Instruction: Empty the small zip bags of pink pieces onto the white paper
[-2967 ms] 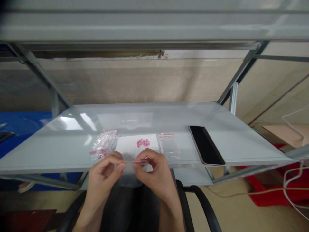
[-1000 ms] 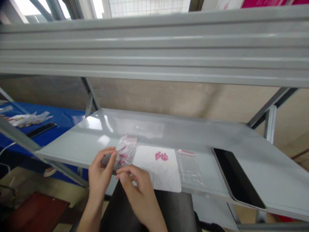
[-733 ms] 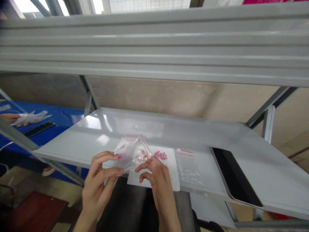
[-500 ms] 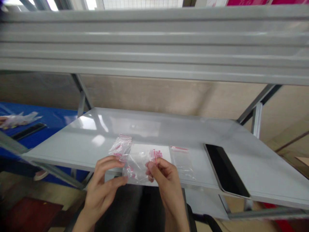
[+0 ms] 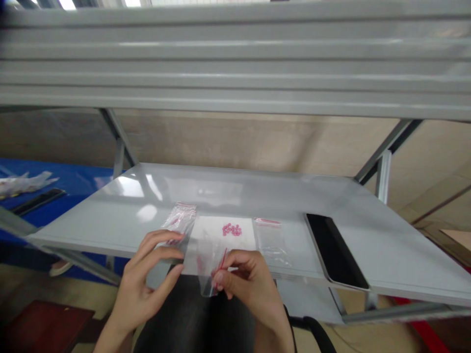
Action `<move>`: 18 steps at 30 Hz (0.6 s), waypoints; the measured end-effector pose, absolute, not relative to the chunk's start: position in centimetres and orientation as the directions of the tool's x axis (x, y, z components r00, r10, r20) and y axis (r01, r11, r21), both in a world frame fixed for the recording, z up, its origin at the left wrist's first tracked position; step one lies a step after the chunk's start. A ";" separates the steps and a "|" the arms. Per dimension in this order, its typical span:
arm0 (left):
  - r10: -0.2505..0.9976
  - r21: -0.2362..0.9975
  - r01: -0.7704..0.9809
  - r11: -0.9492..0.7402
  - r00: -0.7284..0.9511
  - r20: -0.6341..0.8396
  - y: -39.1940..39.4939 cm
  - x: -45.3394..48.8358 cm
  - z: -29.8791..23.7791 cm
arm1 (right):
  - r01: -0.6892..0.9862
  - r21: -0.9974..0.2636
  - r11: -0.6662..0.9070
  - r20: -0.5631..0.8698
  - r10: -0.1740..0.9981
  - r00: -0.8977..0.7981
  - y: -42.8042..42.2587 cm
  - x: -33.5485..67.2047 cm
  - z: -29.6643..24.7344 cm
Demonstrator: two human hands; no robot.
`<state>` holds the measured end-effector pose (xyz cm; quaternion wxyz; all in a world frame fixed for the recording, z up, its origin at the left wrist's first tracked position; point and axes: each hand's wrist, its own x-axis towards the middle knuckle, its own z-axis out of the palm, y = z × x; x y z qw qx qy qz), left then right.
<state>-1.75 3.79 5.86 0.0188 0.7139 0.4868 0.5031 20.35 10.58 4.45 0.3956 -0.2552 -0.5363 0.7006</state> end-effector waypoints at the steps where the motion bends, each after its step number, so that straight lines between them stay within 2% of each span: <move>1: 0.737 0.592 0.627 -0.506 -0.042 0.675 3.5 -1.5 6.0 | -0.279 -0.954 -0.113 0.064 0.829 -0.556 10.5 20.1 4.4; 4: 0.821 0.781 0.441 -0.442 -0.152 0.551 2.5 -0.2 6.3 | -0.259 -0.954 -0.150 0.029 0.815 -0.579 9.9 19.3 4.5; 6: 0.879 0.842 0.368 -0.396 -0.114 0.463 2.1 0.8 6.4 | -0.247 -0.951 -0.188 0.002 0.793 -0.610 9.3 18.7 4.9; 9: 0.939 0.884 0.347 -0.312 -0.032 0.344 2.0 2.1 6.4 | -0.209 -0.956 -0.207 -0.029 0.773 -0.633 8.5 18.0 5.4; 13: 0.978 0.913 0.364 -0.186 -0.025 0.209 2.3 2.9 6.2 | -0.124 -0.970 -0.211 -0.078 0.746 -0.661 8.1 17.9 5.5; 18: 0.992 0.936 0.330 -0.123 0.002 0.130 2.5 2.6 5.9 | -0.097 -0.947 -0.306 -0.154 0.698 -0.699 8.6 18.2 5.7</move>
